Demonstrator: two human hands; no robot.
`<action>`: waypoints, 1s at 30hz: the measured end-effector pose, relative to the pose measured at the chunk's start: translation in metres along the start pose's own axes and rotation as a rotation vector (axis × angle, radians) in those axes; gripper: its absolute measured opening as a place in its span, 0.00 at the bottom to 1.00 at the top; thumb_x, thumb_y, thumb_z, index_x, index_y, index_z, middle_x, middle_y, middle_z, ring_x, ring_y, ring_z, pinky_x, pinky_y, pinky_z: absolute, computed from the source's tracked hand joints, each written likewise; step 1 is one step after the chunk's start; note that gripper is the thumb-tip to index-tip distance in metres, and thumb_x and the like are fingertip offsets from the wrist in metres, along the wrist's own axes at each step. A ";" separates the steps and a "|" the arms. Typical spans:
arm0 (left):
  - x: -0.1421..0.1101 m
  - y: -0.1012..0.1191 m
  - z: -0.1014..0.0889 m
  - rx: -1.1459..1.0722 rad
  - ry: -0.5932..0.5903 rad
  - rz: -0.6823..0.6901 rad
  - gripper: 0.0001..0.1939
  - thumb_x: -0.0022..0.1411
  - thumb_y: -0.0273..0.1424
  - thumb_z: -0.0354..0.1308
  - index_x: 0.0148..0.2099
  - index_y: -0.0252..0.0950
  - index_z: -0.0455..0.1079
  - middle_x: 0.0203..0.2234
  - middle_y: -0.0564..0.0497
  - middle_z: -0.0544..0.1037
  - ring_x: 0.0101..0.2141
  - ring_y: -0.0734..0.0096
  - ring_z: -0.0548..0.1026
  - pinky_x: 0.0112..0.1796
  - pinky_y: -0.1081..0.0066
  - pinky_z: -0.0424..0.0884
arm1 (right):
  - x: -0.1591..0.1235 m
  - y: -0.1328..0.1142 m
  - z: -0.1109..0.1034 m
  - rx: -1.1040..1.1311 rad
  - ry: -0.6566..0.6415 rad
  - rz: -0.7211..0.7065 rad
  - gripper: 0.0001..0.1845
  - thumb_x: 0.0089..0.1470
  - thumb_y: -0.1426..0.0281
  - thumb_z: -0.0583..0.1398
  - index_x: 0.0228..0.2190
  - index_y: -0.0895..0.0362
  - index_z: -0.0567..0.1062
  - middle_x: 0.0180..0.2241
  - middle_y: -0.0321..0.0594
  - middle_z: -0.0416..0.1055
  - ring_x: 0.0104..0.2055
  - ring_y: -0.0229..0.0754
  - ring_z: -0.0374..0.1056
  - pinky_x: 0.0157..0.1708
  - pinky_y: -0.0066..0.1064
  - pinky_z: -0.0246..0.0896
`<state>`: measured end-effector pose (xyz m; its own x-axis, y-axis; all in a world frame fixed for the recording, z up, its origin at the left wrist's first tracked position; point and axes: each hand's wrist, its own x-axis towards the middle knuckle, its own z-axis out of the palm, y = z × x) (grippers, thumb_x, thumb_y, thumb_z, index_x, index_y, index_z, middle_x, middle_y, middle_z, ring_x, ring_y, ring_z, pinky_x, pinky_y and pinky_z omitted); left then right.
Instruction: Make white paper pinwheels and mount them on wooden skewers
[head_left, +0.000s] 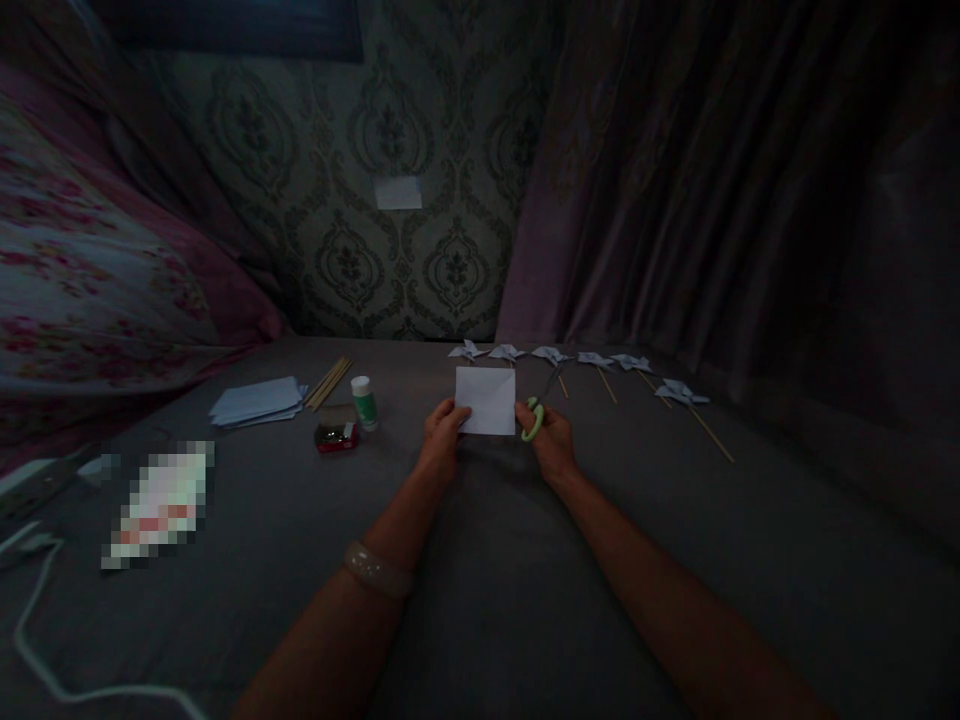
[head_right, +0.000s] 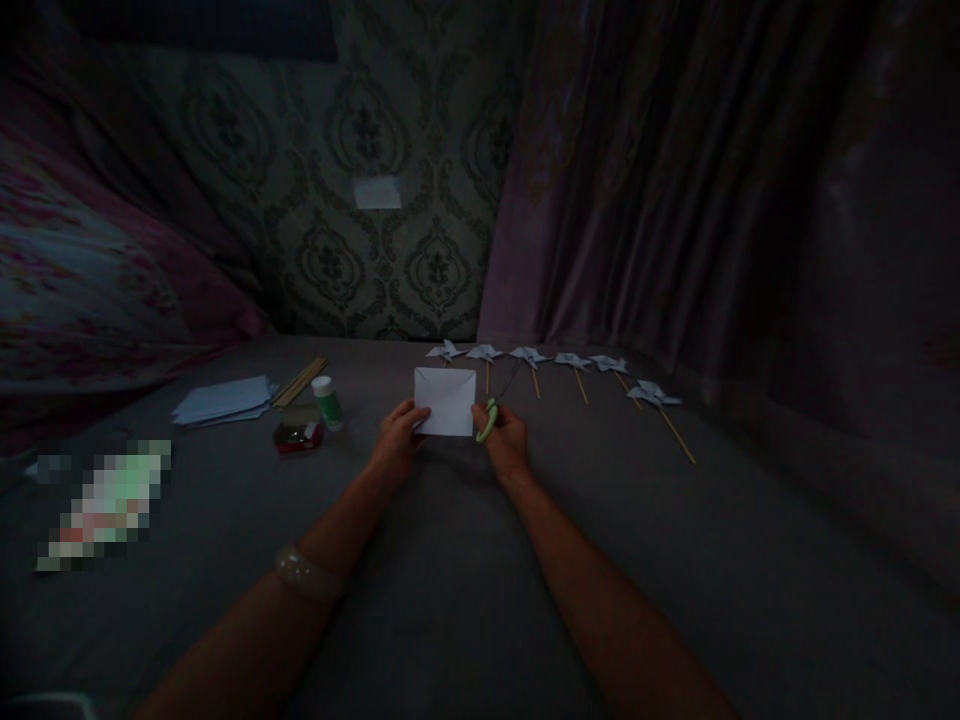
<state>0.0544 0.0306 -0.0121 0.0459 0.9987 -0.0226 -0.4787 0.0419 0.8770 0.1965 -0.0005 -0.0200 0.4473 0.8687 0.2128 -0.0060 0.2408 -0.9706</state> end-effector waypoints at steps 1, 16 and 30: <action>0.000 0.000 0.000 0.004 -0.002 -0.001 0.11 0.38 0.27 0.62 0.31 0.36 0.73 0.25 0.51 0.75 0.25 0.71 0.70 0.24 0.75 0.62 | 0.000 0.000 0.000 -0.002 0.005 0.009 0.20 0.34 0.55 0.64 0.24 0.59 0.72 0.18 0.30 0.63 0.22 0.33 0.56 0.23 0.27 0.53; 0.004 0.001 0.002 -0.102 0.074 -0.098 0.14 0.34 0.25 0.65 0.30 0.36 0.71 0.24 0.52 0.75 0.25 0.73 0.71 0.26 0.74 0.62 | -0.002 -0.001 0.003 -0.023 -0.006 0.006 0.19 0.33 0.56 0.63 0.23 0.59 0.72 0.18 0.31 0.64 0.22 0.33 0.57 0.23 0.27 0.53; -0.013 -0.012 0.019 -0.110 -0.065 -0.174 0.14 0.34 0.29 0.70 0.24 0.34 0.68 0.19 0.53 0.72 0.23 0.76 0.69 0.27 0.74 0.61 | -0.003 -0.002 0.007 0.053 0.082 -0.065 0.18 0.36 0.57 0.63 0.25 0.58 0.69 0.19 0.30 0.63 0.21 0.32 0.56 0.21 0.26 0.52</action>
<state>0.0763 0.0166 -0.0131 0.1907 0.9723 -0.1354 -0.5510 0.2202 0.8049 0.1894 -0.0006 -0.0176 0.5199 0.8129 0.2626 -0.0214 0.3197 -0.9473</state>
